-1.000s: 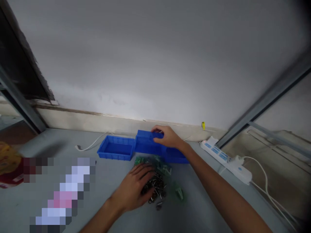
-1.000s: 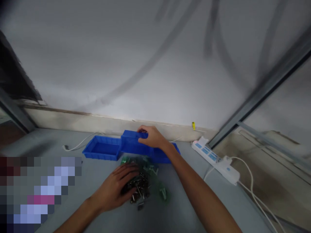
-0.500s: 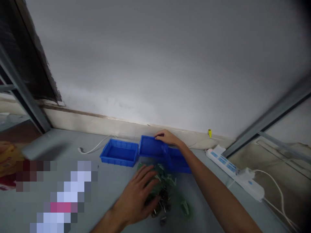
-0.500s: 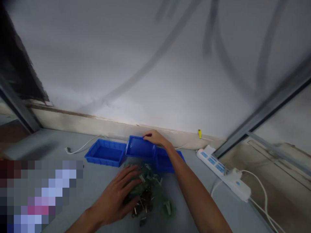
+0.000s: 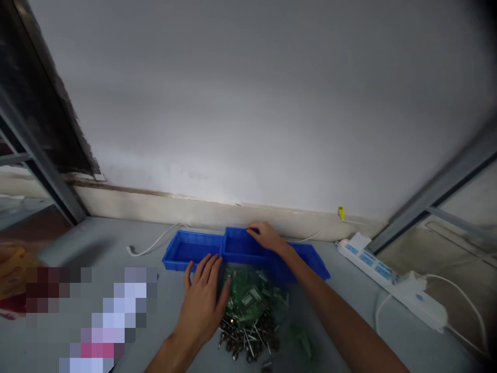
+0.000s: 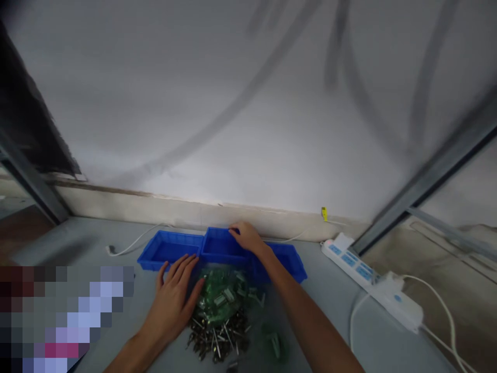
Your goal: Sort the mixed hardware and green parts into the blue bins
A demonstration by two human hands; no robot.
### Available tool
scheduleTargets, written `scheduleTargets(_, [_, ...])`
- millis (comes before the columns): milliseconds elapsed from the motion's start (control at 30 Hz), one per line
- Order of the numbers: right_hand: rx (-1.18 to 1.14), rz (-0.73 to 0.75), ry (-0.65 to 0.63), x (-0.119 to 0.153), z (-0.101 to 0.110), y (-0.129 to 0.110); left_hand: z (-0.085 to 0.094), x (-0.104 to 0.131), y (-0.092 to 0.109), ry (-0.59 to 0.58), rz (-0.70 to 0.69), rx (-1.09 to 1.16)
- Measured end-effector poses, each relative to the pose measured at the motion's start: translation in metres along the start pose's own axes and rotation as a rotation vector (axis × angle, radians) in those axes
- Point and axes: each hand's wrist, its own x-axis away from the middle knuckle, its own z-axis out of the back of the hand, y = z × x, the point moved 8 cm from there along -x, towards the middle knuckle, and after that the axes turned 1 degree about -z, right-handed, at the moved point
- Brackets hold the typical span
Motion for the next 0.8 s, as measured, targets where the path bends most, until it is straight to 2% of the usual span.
scheduleTargets(533, [-0.120,-0.213,0.277,0.004,0.015,0.015,-0.001,-0.003,-0.003,-0.011,0.008,0.022])
scheduleTargets(800, [-0.202,-0.256,0.312,0.004,0.012,0.026,-0.001,-0.004,-0.007,-0.015,0.020,0.052])
